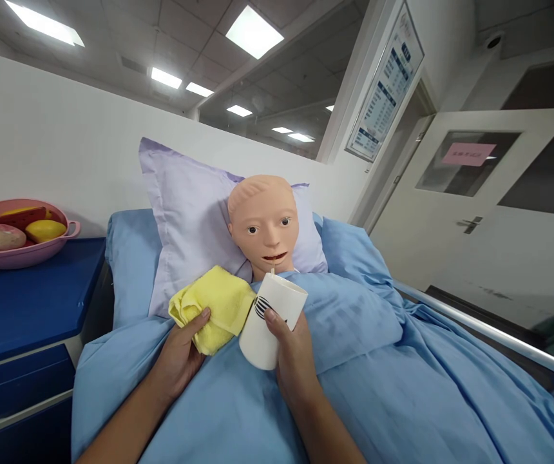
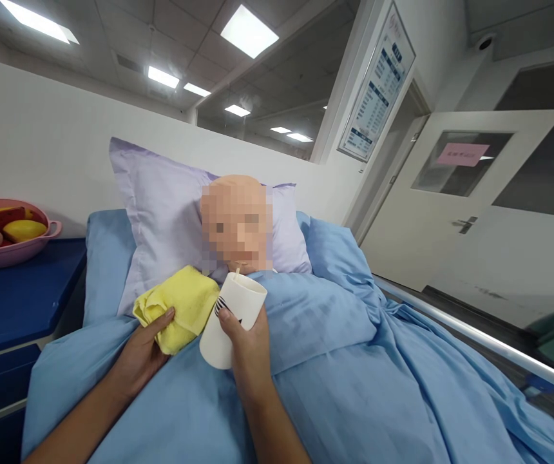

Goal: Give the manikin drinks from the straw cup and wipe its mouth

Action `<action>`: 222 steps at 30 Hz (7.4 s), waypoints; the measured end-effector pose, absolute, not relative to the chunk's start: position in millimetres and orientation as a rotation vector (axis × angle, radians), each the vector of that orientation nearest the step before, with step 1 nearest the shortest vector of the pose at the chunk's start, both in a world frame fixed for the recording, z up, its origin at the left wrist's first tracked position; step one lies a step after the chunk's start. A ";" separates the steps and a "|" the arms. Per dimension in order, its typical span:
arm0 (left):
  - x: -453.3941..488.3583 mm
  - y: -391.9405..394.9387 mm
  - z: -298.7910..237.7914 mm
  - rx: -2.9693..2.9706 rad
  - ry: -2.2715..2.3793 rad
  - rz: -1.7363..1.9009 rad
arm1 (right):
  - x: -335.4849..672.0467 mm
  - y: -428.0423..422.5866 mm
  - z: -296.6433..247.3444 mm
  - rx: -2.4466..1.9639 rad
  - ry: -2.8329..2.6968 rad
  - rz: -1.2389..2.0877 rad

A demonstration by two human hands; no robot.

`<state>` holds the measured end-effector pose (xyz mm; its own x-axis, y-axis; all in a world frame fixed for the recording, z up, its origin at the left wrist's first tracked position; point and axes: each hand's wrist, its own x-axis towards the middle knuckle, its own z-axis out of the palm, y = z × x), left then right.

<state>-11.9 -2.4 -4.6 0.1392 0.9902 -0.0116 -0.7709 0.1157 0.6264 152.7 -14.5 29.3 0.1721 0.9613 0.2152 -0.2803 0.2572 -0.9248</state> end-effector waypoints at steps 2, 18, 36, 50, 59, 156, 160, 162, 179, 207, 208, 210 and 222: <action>-12.0 -2.5 -4.8 0.552 0.484 1.369 | 152.7 -14.1 29.5 -0.864 -0.994 1.081; -11.7 -7.9 2.2 0.548 0.542 1.369 | 153.5 -15.2 24.7 -0.835 -1.059 1.025; -11.0 -7.6 3.7 0.566 0.531 1.361 | 151.7 -20.4 34.9 -0.904 -1.138 1.030; -4.3 -15.3 41.5 0.697 0.953 1.826 | 147.6 -26.0 39.5 -0.911 -0.911 0.699; 33.1 38.6 130.0 1.360 1.047 2.151 | 155.7 -12.0 35.7 -0.902 -0.805 0.710; 45.0 59.9 77.8 2.951 0.429 1.981 | 157.2 -6.0 37.7 -0.728 -0.690 0.818; 64.6 65.6 87.7 2.975 0.522 1.944 | 158.8 -7.7 38.2 -0.725 -0.681 0.853; 65.8 73.4 83.8 3.169 0.591 1.809 | 159.6 -7.8 37.6 -0.734 -0.655 0.859; 20.4 50.6 56.1 2.774 0.661 1.695 | 158.2 -7.6 30.7 -0.831 -0.805 0.778; 6.1 31.6 23.8 0.560 0.422 1.233 | 148.6 -28.3 29.5 -0.994 -1.269 0.735; 6.1 31.4 24.0 0.569 0.423 1.233 | 148.7 -28.5 29.4 -0.995 -1.269 0.736; 6.1 30.7 24.7 0.582 0.427 1.241 | 149.1 -28.8 29.3 -1.013 -1.266 0.741; 5.7 31.2 18.2 0.627 0.466 1.276 | 152.9 -21.7 29.8 -0.978 -1.167 0.877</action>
<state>5.7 31.2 18.2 0.2369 0.9713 0.0200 -0.7296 0.1643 0.6639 152.9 -21.7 29.8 0.1815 0.9287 0.3235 -0.0522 0.3376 -0.9398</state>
